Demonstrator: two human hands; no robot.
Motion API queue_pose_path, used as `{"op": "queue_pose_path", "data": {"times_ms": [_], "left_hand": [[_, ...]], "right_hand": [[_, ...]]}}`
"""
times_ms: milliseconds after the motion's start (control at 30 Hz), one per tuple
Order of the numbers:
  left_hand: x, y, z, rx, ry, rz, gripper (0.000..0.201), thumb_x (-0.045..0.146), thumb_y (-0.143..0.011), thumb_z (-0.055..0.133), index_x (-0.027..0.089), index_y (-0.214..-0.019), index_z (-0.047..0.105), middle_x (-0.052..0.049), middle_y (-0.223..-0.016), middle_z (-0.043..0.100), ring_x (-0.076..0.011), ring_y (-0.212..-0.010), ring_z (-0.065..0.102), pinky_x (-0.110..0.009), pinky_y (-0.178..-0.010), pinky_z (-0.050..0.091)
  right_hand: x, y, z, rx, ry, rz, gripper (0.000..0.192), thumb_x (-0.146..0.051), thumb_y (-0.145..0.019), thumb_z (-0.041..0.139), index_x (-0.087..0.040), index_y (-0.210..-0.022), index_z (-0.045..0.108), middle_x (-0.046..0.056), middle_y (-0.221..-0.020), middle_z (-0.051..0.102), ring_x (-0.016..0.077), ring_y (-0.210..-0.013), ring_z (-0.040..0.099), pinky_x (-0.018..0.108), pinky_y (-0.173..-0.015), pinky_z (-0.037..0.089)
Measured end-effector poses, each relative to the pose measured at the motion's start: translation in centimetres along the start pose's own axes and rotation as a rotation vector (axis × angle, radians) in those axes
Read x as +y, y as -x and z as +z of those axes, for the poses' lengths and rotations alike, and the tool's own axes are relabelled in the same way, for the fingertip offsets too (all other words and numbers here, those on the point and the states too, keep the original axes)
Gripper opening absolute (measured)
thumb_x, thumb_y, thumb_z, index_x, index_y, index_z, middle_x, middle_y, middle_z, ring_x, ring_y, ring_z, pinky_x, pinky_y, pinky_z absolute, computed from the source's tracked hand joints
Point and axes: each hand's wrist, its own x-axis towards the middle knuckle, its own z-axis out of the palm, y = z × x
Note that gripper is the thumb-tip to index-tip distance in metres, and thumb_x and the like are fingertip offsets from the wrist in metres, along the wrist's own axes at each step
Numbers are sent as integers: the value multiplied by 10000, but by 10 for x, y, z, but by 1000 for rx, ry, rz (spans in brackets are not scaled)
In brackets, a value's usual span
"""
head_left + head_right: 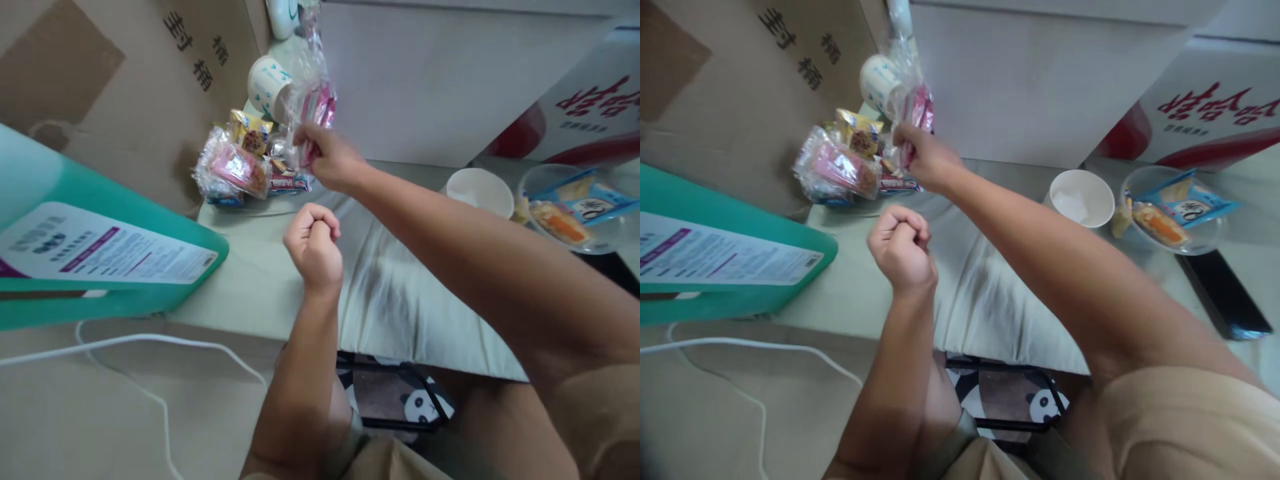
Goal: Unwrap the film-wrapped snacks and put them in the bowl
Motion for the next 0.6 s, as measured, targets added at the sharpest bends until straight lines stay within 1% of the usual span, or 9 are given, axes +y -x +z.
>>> {"op": "queue_pose_path", "data": {"times_ms": [100, 167, 233, 300, 367, 400, 467, 533, 600], "left_hand": [[10, -3, -6, 74, 10, 81, 134, 142, -684, 475, 212, -598, 400, 34, -495, 375, -88, -457, 348, -250, -461, 236], [7, -3, -7, 56, 14, 11, 138, 176, -737, 504, 222, -660, 399, 45, -508, 388, -86, -442, 348, -246, -448, 239], [-5, 2, -4, -50, 5, -198, 104, 237, -801, 556, 240, -772, 455, 51, -570, 484, -84, -453, 424, -230, -452, 304], [-19, 13, 2, -250, -7, -479, 155, 324, -843, 616, 260, -947, 520, 35, -708, 609, -95, -519, 547, -226, -496, 413], [-30, 28, 10, -536, 5, -671, 328, 429, -867, 656, 279, -1138, 546, 3, -853, 674, -127, -613, 637, -256, -552, 497], [-34, 35, 13, -675, 26, -695, 411, 479, -876, 661, 292, -1223, 544, -7, -901, 685, -143, -651, 658, -273, -574, 520], [-38, 46, 18, -872, 63, -630, 536, 537, -885, 664, 334, -1359, 518, -9, -950, 694, -166, -715, 677, -297, -622, 548], [-40, 50, 23, -945, 63, -529, 607, 511, -865, 705, 370, -1421, 508, 0, -1003, 712, -174, -782, 690, -305, -690, 566], [-45, 49, 27, -971, 12, -464, 576, 422, -816, 765, 349, -1363, 598, -1, -1059, 735, -179, -857, 701, -309, -772, 576]], "right_hand": [[12, 79, -33, -29, -251, -107, 361, -31, -760, 575, -236, -1037, 683, -27, -835, 607, 155, -811, 580, 286, -795, 498], [26, 141, -54, -76, -404, -102, 284, -91, -751, 608, -245, -976, 685, -2, -885, 645, 166, -805, 582, 292, -752, 487], [44, 198, -69, -70, -520, -24, 155, -173, -757, 675, -249, -891, 667, 2, -829, 646, 157, -714, 562, 283, -657, 458], [60, 241, -77, -34, -644, 45, 103, -253, -798, 711, -257, -868, 637, -7, -783, 627, 137, -627, 517, 268, -578, 411], [71, 266, -82, -60, -735, 79, 101, -305, -851, 704, -260, -877, 617, -13, -784, 616, 125, -603, 495, 259, -554, 389], [75, 271, -85, -98, -763, 75, 93, -307, -872, 690, -258, -883, 612, -16, -789, 610, 121, -604, 491, 257, -557, 390], [82, 273, -92, -191, -770, 48, 46, -261, -891, 650, -250, -885, 605, -19, -797, 596, 116, -618, 488, 255, -578, 401], [89, 270, -101, -275, -727, 14, 60, -179, -879, 601, -239, -876, 598, -18, -805, 584, 114, -645, 493, 254, -607, 413], [98, 267, -107, -339, -653, -8, 132, -110, -849, 555, -232, -879, 596, -11, -834, 588, 120, -700, 520, 258, -649, 434]]}}
